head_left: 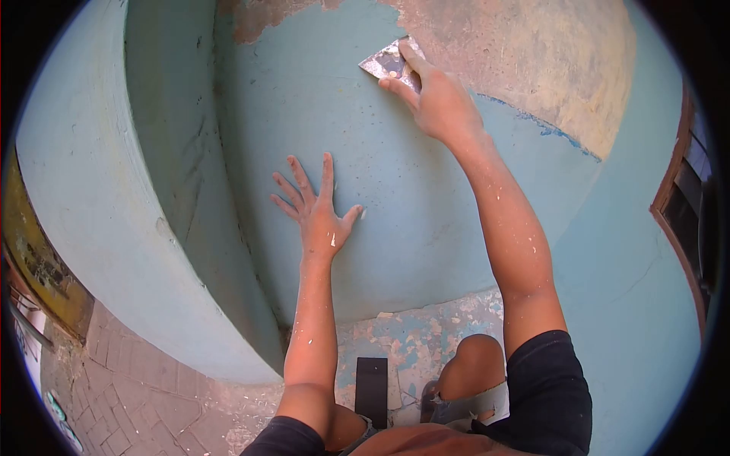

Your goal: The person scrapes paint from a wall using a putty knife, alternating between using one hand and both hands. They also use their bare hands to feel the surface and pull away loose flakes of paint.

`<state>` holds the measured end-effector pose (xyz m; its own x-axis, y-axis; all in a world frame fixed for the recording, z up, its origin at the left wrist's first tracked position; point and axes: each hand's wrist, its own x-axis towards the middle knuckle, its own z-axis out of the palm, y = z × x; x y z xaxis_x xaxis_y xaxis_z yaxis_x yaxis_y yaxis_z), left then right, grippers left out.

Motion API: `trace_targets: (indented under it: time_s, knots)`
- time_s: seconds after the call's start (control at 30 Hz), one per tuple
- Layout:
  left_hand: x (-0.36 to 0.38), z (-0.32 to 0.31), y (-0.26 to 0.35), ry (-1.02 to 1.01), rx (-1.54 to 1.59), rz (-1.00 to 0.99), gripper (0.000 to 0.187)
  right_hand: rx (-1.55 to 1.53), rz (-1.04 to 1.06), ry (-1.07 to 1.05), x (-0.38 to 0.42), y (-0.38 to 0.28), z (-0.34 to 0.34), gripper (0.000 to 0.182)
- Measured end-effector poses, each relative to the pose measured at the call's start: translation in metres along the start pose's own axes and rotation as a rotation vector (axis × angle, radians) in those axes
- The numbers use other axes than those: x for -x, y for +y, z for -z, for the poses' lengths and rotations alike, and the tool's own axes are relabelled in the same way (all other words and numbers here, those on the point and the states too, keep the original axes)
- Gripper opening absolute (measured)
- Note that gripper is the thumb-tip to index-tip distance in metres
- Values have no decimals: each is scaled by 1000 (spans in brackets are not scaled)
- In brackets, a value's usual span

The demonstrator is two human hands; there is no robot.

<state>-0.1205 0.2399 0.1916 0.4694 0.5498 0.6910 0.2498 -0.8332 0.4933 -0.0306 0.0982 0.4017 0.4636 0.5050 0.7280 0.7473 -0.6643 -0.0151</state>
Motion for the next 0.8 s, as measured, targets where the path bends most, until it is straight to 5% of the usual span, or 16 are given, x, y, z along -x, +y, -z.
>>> trace_targets:
  time_s: [0.37, 0.8]
  knots:
    - [0, -3, -1, 9, -19, 11, 124, -51, 83, 107, -10, -2, 6, 74]
    - [2, -4, 2, 32, 9, 11, 124, 51, 90, -10, 8, 2, 4, 72]
